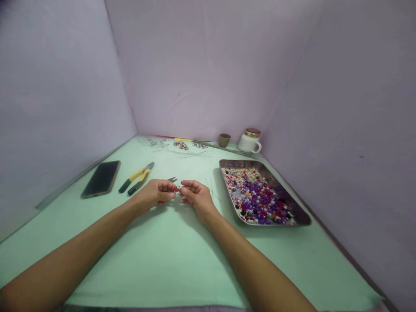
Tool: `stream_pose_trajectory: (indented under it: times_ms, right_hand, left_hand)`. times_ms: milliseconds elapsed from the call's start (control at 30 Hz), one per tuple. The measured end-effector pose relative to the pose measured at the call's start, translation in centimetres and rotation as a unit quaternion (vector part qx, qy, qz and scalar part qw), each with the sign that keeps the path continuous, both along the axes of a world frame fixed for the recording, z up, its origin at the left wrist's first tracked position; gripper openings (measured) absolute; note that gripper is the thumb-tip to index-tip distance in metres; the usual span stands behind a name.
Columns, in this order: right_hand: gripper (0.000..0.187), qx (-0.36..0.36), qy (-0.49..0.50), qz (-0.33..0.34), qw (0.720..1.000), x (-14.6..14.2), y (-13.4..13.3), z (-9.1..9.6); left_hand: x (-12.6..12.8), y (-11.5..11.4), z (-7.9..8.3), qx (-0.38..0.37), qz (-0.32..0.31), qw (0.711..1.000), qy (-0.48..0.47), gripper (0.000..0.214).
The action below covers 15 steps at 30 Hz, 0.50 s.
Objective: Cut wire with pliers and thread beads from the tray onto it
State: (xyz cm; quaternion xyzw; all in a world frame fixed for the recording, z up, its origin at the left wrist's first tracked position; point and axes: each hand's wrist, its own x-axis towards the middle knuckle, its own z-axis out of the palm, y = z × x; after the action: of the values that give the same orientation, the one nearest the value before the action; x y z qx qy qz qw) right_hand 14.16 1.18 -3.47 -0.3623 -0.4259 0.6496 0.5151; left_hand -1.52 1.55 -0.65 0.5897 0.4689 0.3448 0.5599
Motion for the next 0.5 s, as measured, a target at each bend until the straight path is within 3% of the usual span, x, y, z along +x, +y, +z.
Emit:
stream_pose_trajectory:
  times_ms: [233, 500]
  right_hand:
    - [0.026, 0.012, 0.021, -0.018, 1.000, -0.38, -0.16, 0.01]
    - [0.021, 0.094, -0.130, -0.049, 0.986, -0.46, -0.49, 0.13]
  left_hand:
    - [0.75, -0.46, 0.41, 0.029, 0.045, 0.998, -0.032, 0.013]
    - [0.40, -0.24, 0.17, 0.059, 0.037, 0.997, 0.037, 0.008]
